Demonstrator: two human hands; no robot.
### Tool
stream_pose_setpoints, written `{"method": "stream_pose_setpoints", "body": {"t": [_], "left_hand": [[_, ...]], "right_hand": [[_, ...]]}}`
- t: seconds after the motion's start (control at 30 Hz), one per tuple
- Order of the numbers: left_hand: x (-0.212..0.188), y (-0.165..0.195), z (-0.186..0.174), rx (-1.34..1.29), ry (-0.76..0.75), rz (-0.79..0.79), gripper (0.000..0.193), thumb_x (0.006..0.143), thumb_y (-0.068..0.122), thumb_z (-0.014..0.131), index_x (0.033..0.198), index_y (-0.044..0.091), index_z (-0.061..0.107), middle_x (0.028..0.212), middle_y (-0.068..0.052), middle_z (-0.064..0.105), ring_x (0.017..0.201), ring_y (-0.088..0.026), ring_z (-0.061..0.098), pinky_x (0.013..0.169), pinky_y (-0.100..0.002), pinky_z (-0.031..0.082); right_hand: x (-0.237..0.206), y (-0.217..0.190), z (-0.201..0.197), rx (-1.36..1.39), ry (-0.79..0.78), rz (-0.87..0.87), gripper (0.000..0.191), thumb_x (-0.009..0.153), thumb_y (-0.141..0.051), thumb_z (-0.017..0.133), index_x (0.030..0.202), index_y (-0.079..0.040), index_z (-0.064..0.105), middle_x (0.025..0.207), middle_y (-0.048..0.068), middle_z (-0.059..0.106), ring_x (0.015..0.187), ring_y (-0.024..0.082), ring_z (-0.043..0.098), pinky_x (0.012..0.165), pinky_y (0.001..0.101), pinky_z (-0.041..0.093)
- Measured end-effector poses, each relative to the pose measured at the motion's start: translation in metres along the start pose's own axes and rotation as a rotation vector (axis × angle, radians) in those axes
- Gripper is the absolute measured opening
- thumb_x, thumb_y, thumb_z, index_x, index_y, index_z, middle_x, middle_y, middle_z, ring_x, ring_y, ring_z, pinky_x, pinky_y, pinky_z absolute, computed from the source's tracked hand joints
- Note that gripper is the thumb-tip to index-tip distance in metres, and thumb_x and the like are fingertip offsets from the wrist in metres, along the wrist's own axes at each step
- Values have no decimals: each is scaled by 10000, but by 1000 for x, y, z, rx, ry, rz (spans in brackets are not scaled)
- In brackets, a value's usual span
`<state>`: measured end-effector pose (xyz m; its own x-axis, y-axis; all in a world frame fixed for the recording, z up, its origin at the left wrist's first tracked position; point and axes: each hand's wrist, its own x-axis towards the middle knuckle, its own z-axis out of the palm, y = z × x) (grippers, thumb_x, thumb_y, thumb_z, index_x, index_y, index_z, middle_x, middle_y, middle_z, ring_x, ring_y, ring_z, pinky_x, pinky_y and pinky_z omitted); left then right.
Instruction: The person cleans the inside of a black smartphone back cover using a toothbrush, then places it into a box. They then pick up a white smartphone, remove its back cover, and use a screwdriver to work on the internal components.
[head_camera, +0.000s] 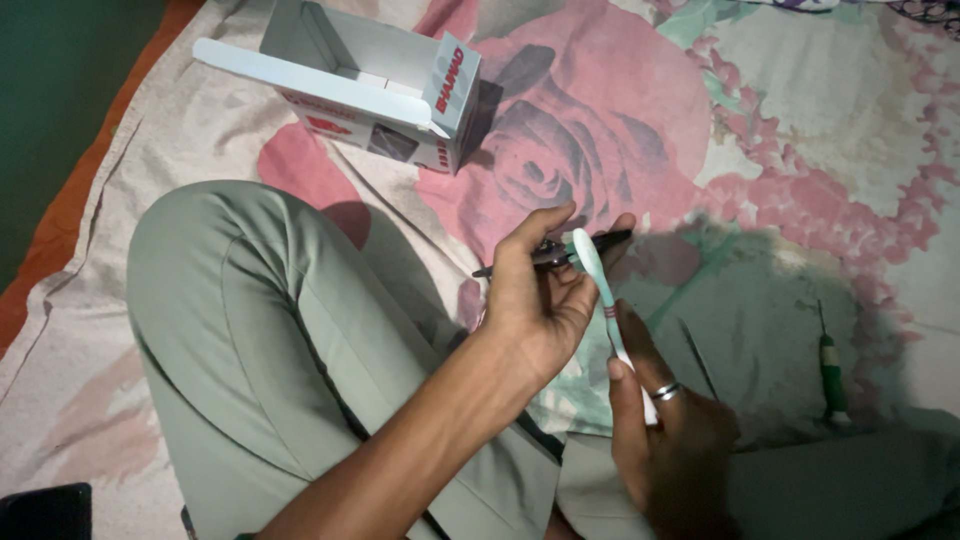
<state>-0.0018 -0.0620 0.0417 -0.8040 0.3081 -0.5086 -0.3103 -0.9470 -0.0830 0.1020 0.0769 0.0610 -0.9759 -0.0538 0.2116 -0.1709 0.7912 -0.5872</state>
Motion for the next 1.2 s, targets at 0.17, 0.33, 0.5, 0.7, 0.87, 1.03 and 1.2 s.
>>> {"method": "stream_pose_setpoints", "body": {"t": [0.17,0.33,0.5,0.7,0.87,1.03,1.2], "left_hand": [[-2,1,1,80,-11,-6,395,848,204,697,1052,-70,499,1043,-306,716,927,-344,740,695,-346,587],[-3,0,4,28,49,17,396,892,156,681,1110,-97,469,1116,-350,685,1006,-347,725,893,-306,621],[-3,1,3,34,95,49,358,903,126,669,1096,-88,457,1140,-327,658,1064,-354,723,933,-309,619],[0,3,-2,6,25,26,377,877,94,686,1105,-164,532,1123,-313,707,984,-322,718,893,-310,617],[3,1,0,-32,92,44,297,874,60,663,1055,-102,491,1093,-286,675,1000,-337,741,921,-342,633],[0,2,1,8,49,36,332,876,80,693,1088,-92,502,1095,-328,711,970,-316,743,872,-279,610],[-1,3,2,-41,70,7,401,872,101,679,1094,-167,480,1084,-330,696,952,-324,732,861,-313,638]], "right_hand": [[0,3,2,52,-4,-102,445,957,-115,648,1402,-125,635,899,162,761,460,131,617,404,307,439],[2,2,0,46,1,-102,438,935,-125,670,1372,-115,641,730,159,708,419,148,582,414,330,438],[3,1,0,-26,-4,-47,442,922,-113,692,1363,-134,662,582,138,656,359,187,531,410,357,415],[-2,7,3,38,-6,-190,481,949,-111,684,1425,-109,620,791,139,725,494,165,644,466,312,469],[-2,8,3,2,11,-152,452,914,-93,688,1363,-134,650,755,142,743,435,189,617,421,339,457],[-2,3,2,-16,-3,-111,462,912,-106,702,1371,-129,648,640,121,691,386,186,585,407,354,435],[1,5,2,-17,14,-120,465,912,-119,707,1374,-132,656,549,95,620,396,159,560,430,349,443]]}}
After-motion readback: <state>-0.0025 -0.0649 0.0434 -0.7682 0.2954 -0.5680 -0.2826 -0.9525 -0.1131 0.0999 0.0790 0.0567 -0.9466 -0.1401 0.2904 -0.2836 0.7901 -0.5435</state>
